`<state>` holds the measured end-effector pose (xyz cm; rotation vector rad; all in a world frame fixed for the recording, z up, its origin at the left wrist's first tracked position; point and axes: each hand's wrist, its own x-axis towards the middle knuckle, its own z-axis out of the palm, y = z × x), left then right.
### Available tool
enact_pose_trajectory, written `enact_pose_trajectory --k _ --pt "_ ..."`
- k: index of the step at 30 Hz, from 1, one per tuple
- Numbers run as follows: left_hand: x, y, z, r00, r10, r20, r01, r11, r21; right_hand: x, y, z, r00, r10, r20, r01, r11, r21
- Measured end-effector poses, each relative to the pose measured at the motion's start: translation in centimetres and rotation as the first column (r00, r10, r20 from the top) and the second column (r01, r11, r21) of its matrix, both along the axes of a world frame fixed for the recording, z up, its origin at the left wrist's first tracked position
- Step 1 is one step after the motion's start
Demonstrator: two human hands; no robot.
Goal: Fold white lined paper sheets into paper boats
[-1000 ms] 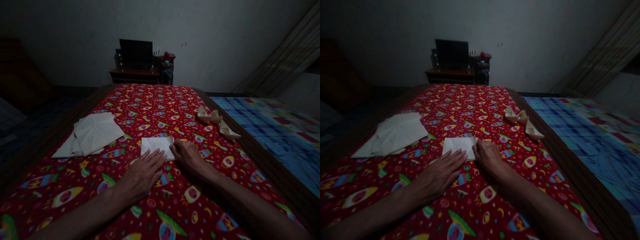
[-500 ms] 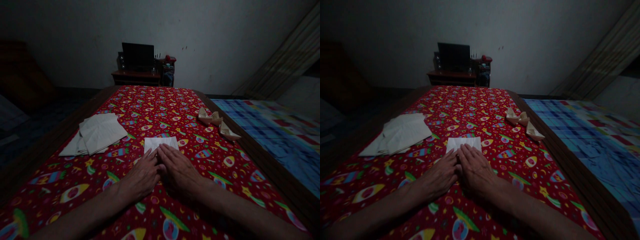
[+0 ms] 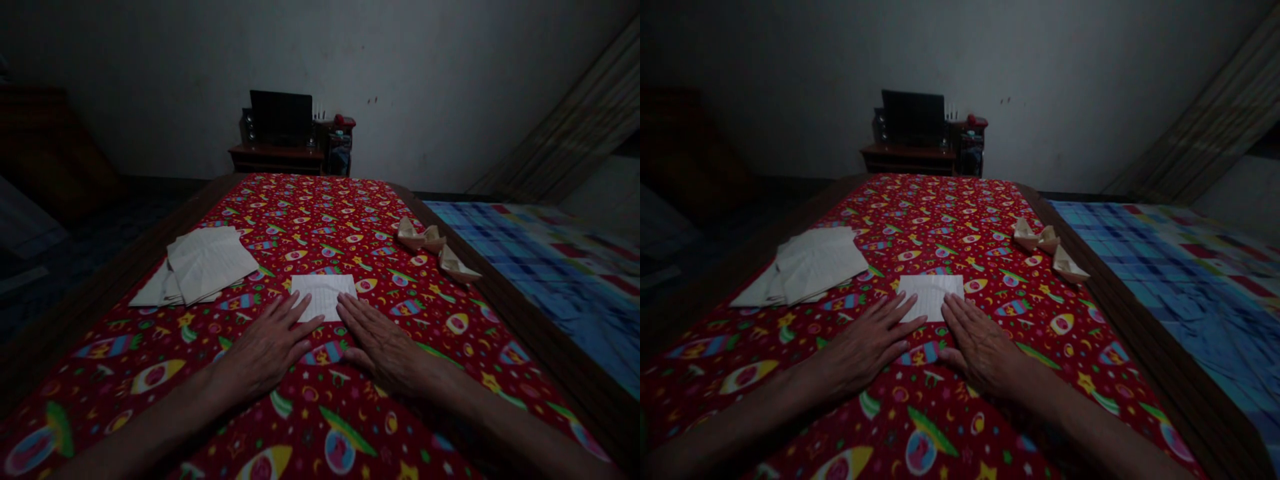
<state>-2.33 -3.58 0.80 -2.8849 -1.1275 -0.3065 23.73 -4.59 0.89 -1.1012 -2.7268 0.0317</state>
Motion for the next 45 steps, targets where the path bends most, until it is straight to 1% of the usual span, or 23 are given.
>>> enact_pose_trajectory --k 4,8,10,12,14,16,17,18,22,25,27,29,31,33,34,36,38,40,42,44,45 --pt "-1.9 -0.1 -0.4 1.000 0.029 -0.012 -0.029 1.000 0.004 0.7 -0.5 -0.4 0.999 -0.021 0.029 0.020 0.999 0.044" --pt "-2.8 0.1 -0.1 0.998 0.052 0.020 -0.051 0.997 -0.056 0.4 -0.4 -0.6 0.999 -0.043 0.000 0.042 0.987 0.153" --pt "-2.7 0.6 0.3 0.995 0.063 0.077 -0.056 0.995 -0.082 -0.4 0.2 -0.4 0.998 -0.066 -0.021 0.069 0.977 0.202" --pt "-2.3 1.4 0.7 0.987 0.056 0.154 -0.044 0.996 -0.078 -1.5 0.9 0.0 0.997 -0.081 0.016 0.076 0.973 0.218" --pt "-1.6 2.3 1.1 0.980 0.002 0.197 0.007 0.999 -0.047 -2.8 1.5 0.5 0.994 -0.057 0.092 0.037 0.978 0.203" --pt "-0.9 3.1 1.3 0.981 -0.056 0.187 0.062 0.998 -0.029 -4.2 1.8 0.8 0.987 0.002 0.160 -0.032 0.982 0.187" --pt "-0.5 3.4 1.3 0.983 -0.067 0.171 0.073 0.997 -0.030 -4.8 1.8 0.9 0.984 0.013 0.180 -0.049 0.979 0.200" --pt "-0.2 3.7 1.2 0.986 -0.068 0.151 0.074 0.997 -0.038 -5.5 1.7 1.0 0.980 0.019 0.196 -0.063 0.973 0.221" --pt "0.0 4.3 0.3 0.994 -0.052 0.091 0.061 0.994 -0.094 -7.3 1.0 1.2 0.971 -0.037 0.237 -0.041 0.949 0.314" --pt "-0.4 4.4 -0.4 0.993 -0.058 0.106 0.070 0.991 -0.115 -7.9 0.6 1.3 0.963 -0.083 0.255 -0.016 0.931 0.366" --pt "-0.7 4.3 -0.7 0.989 -0.065 0.136 0.080 0.991 -0.108 -7.8 0.7 1.3 0.963 -0.105 0.249 0.005 0.929 0.370" --pt "-0.8 4.2 -1.0 0.980 -0.071 0.184 0.089 0.992 -0.087 -7.5 1.0 1.1 0.970 -0.091 0.226 0.009 0.939 0.343" --pt "-0.9 4.3 -1.2 0.968 -0.078 0.238 0.093 0.994 -0.052 -6.8 1.6 0.7 0.986 -0.047 0.158 -0.005 0.949 0.317" --pt "-1.1 4.5 -1.2 0.955 -0.089 0.282 0.096 0.995 -0.011 -5.7 2.3 0.2 0.999 0.032 0.027 -0.039 0.947 0.319" --pt "-1.2 4.6 -1.1 0.951 -0.099 0.293 0.101 0.995 0.008 -5.1 2.7 -0.1 0.994 0.092 -0.057 -0.068 0.940 0.334" --pt "-1.4 4.7 -0.8 0.948 -0.123 0.292 0.115 0.992 0.043 -3.9 3.4 -0.7 0.950 0.236 -0.206 -0.151 0.921 0.358" --pt "-1.5 4.7 -0.4 0.950 -0.160 0.268 0.144 0.986 0.080 -2.8 3.9 -1.2 0.896 0.296 -0.330 -0.179 0.923 0.342" --pt "-1.2 4.4 0.0 0.944 -0.232 0.237 0.203 0.969 0.140 -2.0 4.0 -1.2 0.879 0.283 -0.383 -0.165 0.936 0.312" --pt "-0.7 3.7 0.2 0.929 -0.309 0.202 0.263 0.938 0.225 -1.4 3.6 -1.0 0.905 0.227 -0.359 -0.121 0.948 0.295" --pt "0.0 2.8 0.4 0.929 -0.325 0.178 0.266 0.919 0.291 -1.0 2.8 -0.6 0.937 0.179 -0.301 -0.086 0.950 0.299" --pt "0.3 2.3 0.4 0.933 -0.312 0.179 0.251 0.921 0.298 -0.8 2.4 -0.5 0.946 0.170 -0.276 -0.085 0.951 0.296"
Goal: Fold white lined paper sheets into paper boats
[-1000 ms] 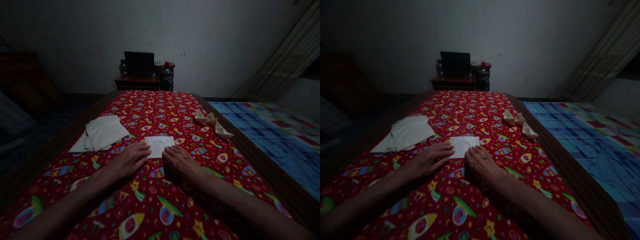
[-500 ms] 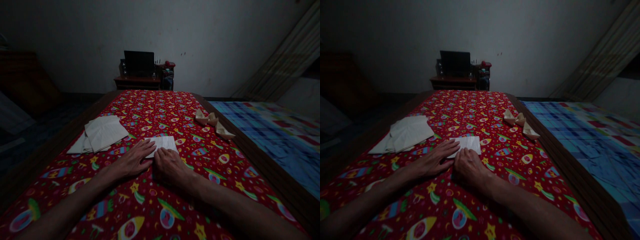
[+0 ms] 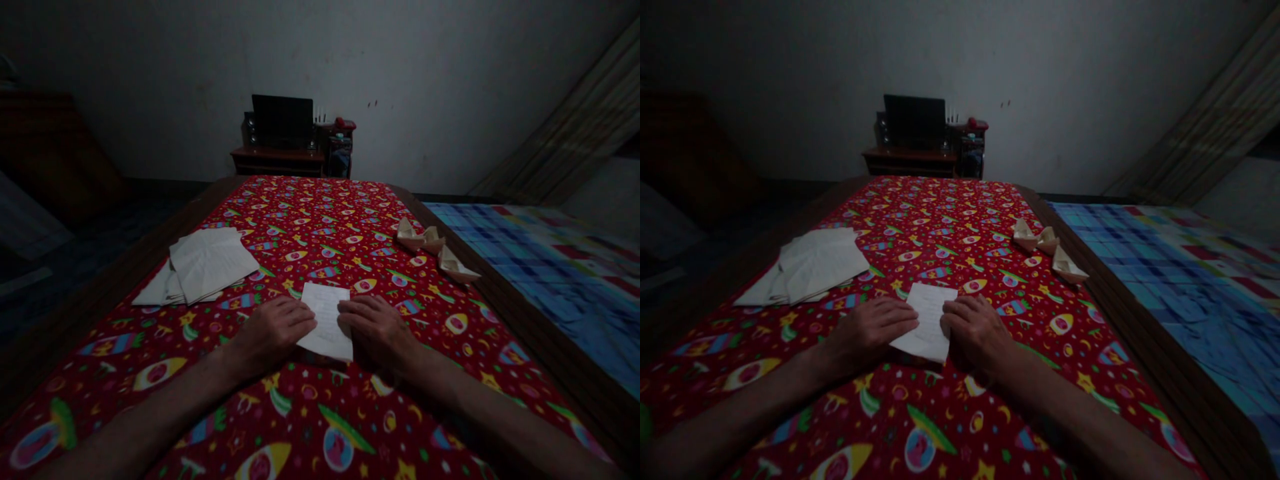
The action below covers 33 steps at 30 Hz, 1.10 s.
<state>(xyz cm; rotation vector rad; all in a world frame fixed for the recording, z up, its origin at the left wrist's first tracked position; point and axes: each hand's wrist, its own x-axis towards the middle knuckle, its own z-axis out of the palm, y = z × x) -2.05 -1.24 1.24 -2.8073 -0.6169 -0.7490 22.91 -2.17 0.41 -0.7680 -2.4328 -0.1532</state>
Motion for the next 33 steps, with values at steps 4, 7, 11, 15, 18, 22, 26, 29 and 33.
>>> enact_pose_trajectory --k 4,7,11,15,18,22,26,29,33 --pt "0.6 -1.2 0.3 0.998 0.058 0.010 -0.056 0.990 -0.132 0.3 -1.1 -0.2 0.998 0.068 0.015 -0.067 0.995 -0.078" --pt "0.5 -1.2 0.3 0.995 0.062 0.075 -0.038 0.956 -0.290 0.7 -1.1 -0.7 0.994 0.048 -0.103 -0.065 0.984 -0.165" --pt "0.4 -0.4 -0.1 0.961 0.187 0.204 -0.057 0.856 -0.515 1.1 -1.0 -0.4 0.983 -0.064 -0.170 -0.023 0.884 -0.467" --pt "0.8 -0.1 -0.4 0.890 0.418 0.183 -0.224 0.750 -0.623 0.8 -0.8 0.2 0.958 -0.229 -0.174 0.082 0.798 -0.597" --pt "1.3 -0.4 -0.1 0.847 0.524 0.086 -0.372 0.702 -0.607 0.0 -0.5 0.5 0.928 -0.358 -0.106 0.226 0.763 -0.606" --pt "2.0 -0.3 0.6 0.775 0.632 -0.013 -0.538 0.648 -0.539 -1.0 0.4 1.0 0.898 -0.440 0.013 0.372 0.743 -0.557" --pt "2.3 0.3 0.7 0.732 0.677 -0.076 -0.609 0.601 -0.518 -1.3 1.1 1.4 0.885 -0.456 0.099 0.436 0.732 -0.523" --pt "2.2 0.4 0.2 0.747 0.661 -0.075 -0.608 0.633 -0.480 -1.4 1.3 1.5 0.871 -0.469 0.147 0.474 0.721 -0.505" --pt "2.2 0.0 -0.5 0.793 0.609 0.019 -0.568 0.750 -0.340 -1.4 1.2 1.6 0.866 -0.465 0.182 0.490 0.720 -0.491"
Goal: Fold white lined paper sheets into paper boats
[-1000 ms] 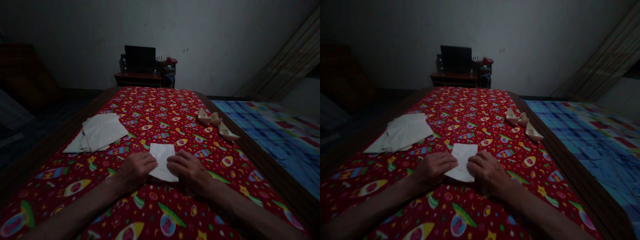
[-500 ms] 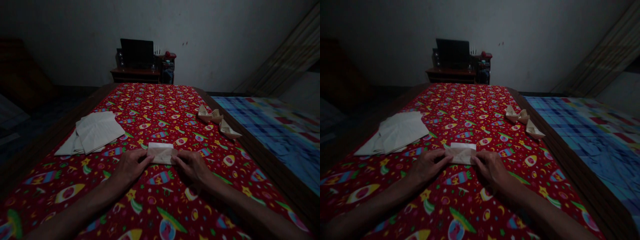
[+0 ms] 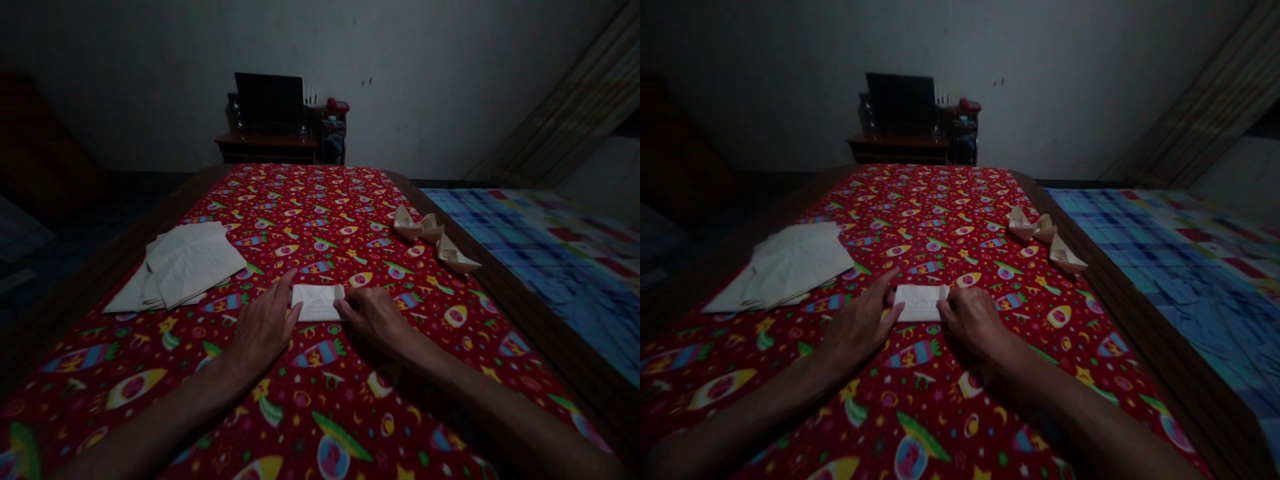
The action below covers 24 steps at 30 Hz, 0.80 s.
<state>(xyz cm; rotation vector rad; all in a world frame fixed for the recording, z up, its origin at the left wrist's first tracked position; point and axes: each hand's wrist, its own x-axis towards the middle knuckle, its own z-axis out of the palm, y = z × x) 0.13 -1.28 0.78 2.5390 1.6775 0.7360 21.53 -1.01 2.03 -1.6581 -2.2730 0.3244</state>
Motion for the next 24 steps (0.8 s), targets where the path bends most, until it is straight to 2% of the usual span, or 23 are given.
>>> enact_pose_trajectory --k 4,6,8,14,24 --pt "0.4 -0.4 0.2 0.974 -0.217 -0.063 0.222 0.970 0.094 0.1 0.1 -0.2 1.000 -0.001 0.012 0.001 1.000 0.012" --pt "0.7 -0.7 0.3 0.936 -0.335 -0.108 0.344 0.935 0.085 0.1 0.2 -0.4 1.000 0.001 0.008 -0.001 1.000 0.020" --pt "1.0 -1.0 0.3 0.904 -0.405 -0.133 0.415 0.909 0.049 0.1 0.2 -0.5 1.000 0.005 -0.003 -0.005 1.000 0.029" --pt "1.1 -1.8 -0.5 0.888 -0.442 -0.127 0.440 0.897 -0.047 0.2 0.1 -0.7 1.000 0.008 -0.017 -0.007 0.999 0.049" --pt "1.1 -1.8 -0.4 0.883 -0.446 -0.150 0.440 0.895 -0.068 0.0 0.2 -0.5 1.000 0.006 -0.012 -0.005 0.998 0.061"
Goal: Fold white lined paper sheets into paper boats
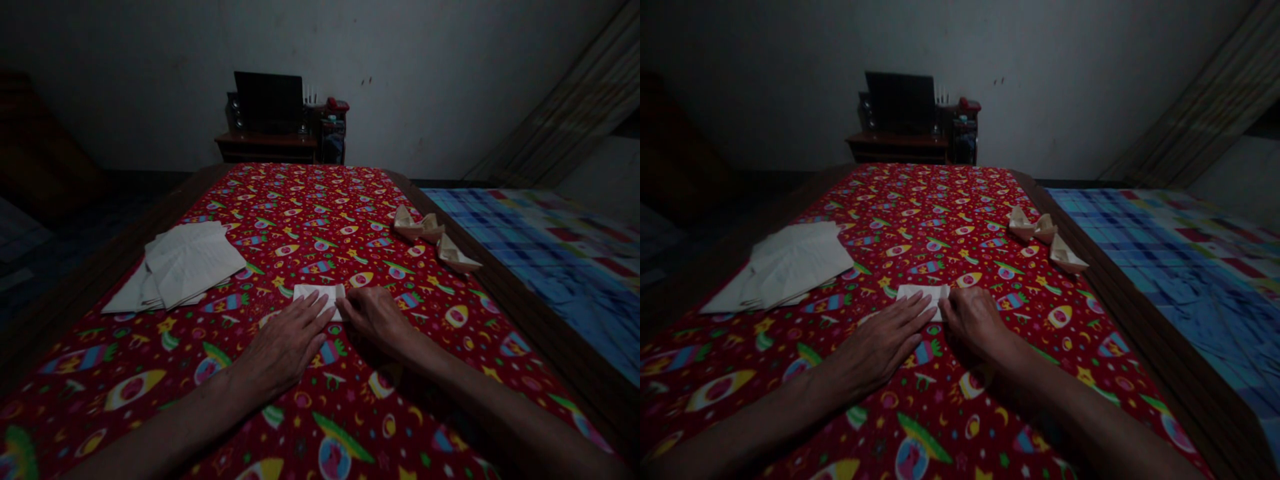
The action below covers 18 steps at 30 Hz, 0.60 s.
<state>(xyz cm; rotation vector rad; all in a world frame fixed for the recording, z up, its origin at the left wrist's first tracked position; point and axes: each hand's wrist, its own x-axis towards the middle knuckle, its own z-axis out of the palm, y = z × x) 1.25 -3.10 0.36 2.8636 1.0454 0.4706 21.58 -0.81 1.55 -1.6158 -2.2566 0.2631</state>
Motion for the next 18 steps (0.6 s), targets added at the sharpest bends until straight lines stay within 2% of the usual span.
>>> enact_pose_trajectory --k 11,13,15,17,18 --pt "0.1 0.1 -0.2 1.000 -0.008 0.019 0.008 1.000 0.025 0.2 0.2 -0.2 1.000 0.013 0.007 -0.013 1.000 0.019" --pt "0.2 0.1 -0.1 1.000 -0.008 -0.001 0.008 1.000 0.021 0.2 -0.2 -0.1 0.999 -0.008 0.047 0.004 0.997 0.081" --pt "0.3 0.1 -0.1 1.000 0.000 -0.024 0.001 1.000 0.009 -0.2 -1.0 -0.2 0.993 -0.030 0.113 0.006 0.978 0.209" --pt "0.3 0.1 0.0 0.999 0.001 -0.032 -0.001 1.000 0.000 -0.7 -2.2 -0.4 0.982 0.027 0.185 -0.088 0.938 0.335" --pt "0.3 0.0 0.0 1.000 -0.003 -0.025 0.003 1.000 0.003 -1.1 -2.9 -0.5 0.971 0.108 0.213 -0.183 0.910 0.371"
